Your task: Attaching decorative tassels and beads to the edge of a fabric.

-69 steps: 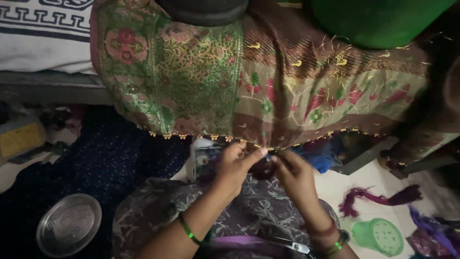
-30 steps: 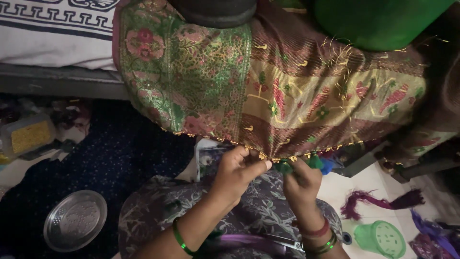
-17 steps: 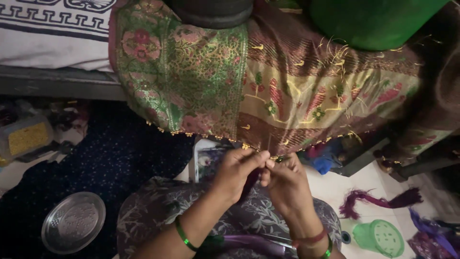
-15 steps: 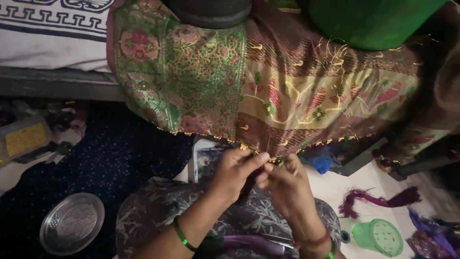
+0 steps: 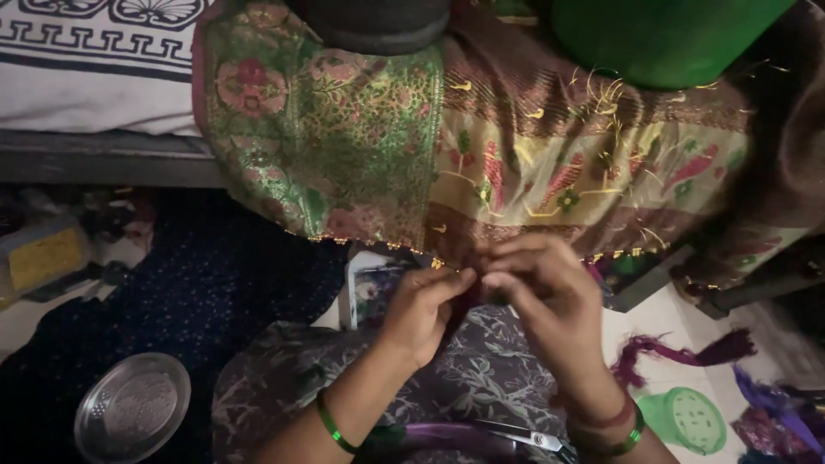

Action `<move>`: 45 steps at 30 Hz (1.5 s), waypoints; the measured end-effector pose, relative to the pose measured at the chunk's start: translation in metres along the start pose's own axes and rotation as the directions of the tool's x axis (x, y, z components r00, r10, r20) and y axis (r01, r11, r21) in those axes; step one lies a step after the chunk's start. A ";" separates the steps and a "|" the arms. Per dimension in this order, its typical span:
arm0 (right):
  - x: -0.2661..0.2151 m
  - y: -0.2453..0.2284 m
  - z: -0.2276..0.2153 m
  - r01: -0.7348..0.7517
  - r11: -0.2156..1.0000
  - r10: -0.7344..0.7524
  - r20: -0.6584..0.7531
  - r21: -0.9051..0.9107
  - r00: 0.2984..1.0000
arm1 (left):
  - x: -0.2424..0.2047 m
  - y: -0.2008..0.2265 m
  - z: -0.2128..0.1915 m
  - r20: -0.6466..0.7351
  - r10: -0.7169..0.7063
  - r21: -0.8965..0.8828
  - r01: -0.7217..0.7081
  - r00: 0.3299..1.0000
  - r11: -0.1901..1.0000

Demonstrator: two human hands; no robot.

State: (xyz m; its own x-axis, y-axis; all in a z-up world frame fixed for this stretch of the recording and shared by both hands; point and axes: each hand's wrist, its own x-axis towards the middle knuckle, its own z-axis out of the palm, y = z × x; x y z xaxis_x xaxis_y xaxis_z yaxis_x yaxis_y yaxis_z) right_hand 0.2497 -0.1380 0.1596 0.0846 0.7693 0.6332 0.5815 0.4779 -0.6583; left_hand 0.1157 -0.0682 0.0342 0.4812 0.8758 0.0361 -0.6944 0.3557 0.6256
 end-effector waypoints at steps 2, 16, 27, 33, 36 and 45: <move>-0.003 0.001 0.008 0.034 0.999 -0.033 0.033 -0.024 0.999 | -0.003 0.011 0.011 0.003 -0.024 -0.029 0.024 1.000 0.999; -0.014 0.029 0.023 0.157 0.988 -0.155 -0.076 0.013 0.985 | 0.002 0.010 0.025 0.016 -0.082 -0.149 0.084 0.996 0.985; 0.061 0.028 -0.034 -0.029 0.852 0.094 -0.099 0.523 0.991 | 0.000 0.023 0.033 -0.078 -0.126 0.031 0.128 0.989 0.991; 0.103 -0.024 -0.068 0.020 0.882 0.000 -0.043 0.470 0.999 | 0.002 0.013 0.026 -0.067 -0.010 0.054 0.013 0.998 0.998; 0.097 -0.026 -0.071 0.027 0.917 -0.016 -0.032 0.398 0.999 | 0.004 0.000 0.019 -0.037 0.096 0.163 -0.088 0.995 0.983; -0.076 -0.007 -0.112 -0.247 0.780 0.217 0.121 0.575 0.969 | -0.015 0.016 0.015 0.549 0.627 0.771 -0.624 0.552 -0.127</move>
State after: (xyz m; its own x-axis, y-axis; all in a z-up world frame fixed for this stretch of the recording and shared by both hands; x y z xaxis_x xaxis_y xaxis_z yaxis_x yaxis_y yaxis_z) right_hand 0.3296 -0.2472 0.1615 0.1108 0.9002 0.4211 -0.0328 0.4268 -0.9037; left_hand 0.1056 -0.0802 0.0560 0.1238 0.5274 0.8405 0.2005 -0.8429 0.4993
